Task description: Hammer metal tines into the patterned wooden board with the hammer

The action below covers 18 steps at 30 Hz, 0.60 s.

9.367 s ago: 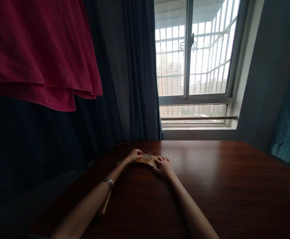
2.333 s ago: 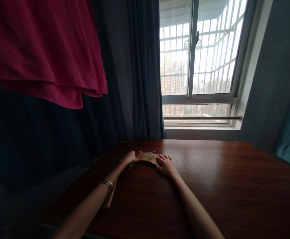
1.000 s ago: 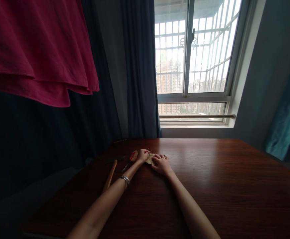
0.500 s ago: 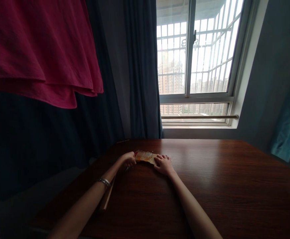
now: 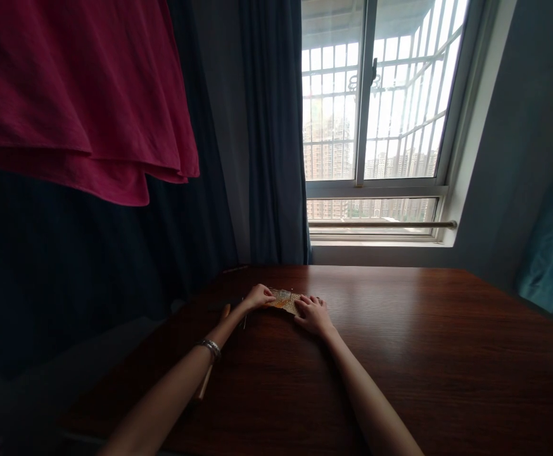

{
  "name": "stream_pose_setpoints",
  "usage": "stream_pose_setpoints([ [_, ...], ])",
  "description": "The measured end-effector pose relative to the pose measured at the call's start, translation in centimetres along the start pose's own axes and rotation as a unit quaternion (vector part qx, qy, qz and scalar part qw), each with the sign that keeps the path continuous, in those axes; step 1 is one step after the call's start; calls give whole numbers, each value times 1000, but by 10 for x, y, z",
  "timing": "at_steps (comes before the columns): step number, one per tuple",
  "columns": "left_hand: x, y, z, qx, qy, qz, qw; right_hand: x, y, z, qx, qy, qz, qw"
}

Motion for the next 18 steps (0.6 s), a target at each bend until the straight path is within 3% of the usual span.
stream_pose_setpoints([
  [3, 10, -25, -7, -2, -37, 52, 998, 0, 0, 0, 5, 4, 3, 1000],
  [9, 18, -59, -19, 47, -8, 93, 995, 2, -3, -2, 14, 4, 8, 1000],
  [18, 33, -64, -23, 94, 37, 181, 978, 2, -3, -2, 12, 4, 8, 1000],
])
Point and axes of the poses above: each hand's wrist, its own z-axis away from the middle knuckle, its own y-axis out of the back of the hand, x = y × z, the point moved 7 cm from there along -z, towards the middle knuckle, and after that the axes turned 13 degrees about y, right-handed, at the moved point
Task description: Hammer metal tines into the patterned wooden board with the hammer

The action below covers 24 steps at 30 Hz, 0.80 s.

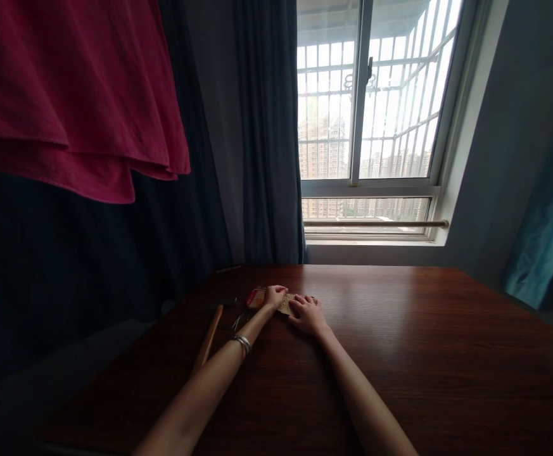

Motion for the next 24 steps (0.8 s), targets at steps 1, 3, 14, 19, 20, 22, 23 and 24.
stream_pose_setpoints([
  [1, 5, 0, 1, 0, 1, 9, 1000, 0, 0, 0, 1, 0, 1, 1000],
  [3, 12, 3, 3, -15, 17, 36, 999, 0, 0, 0, -1, -1, 2, 1000],
  [14, -37, 107, 24, -146, 112, -215, 959, 1, -2, 0, -17, -11, -7, 1000],
  [19, -77, 126, 50, -140, 150, -279, 938, -1, -1, 1, -14, -11, -6, 1000],
  [20, -78, 124, 53, -147, 141, -264, 943, -2, -1, 1, -15, -11, -5, 1000],
  [22, -76, 118, 60, -174, 115, -217, 954, -4, 1, 2, -13, -10, -1, 1000],
  [23, -74, 115, 64, -187, 102, -192, 958, -4, 2, 2, -11, -10, 0, 1000],
  [24, -72, 112, 67, -199, 90, -168, 961, -5, 3, 2, -10, -10, 0, 1000],
])
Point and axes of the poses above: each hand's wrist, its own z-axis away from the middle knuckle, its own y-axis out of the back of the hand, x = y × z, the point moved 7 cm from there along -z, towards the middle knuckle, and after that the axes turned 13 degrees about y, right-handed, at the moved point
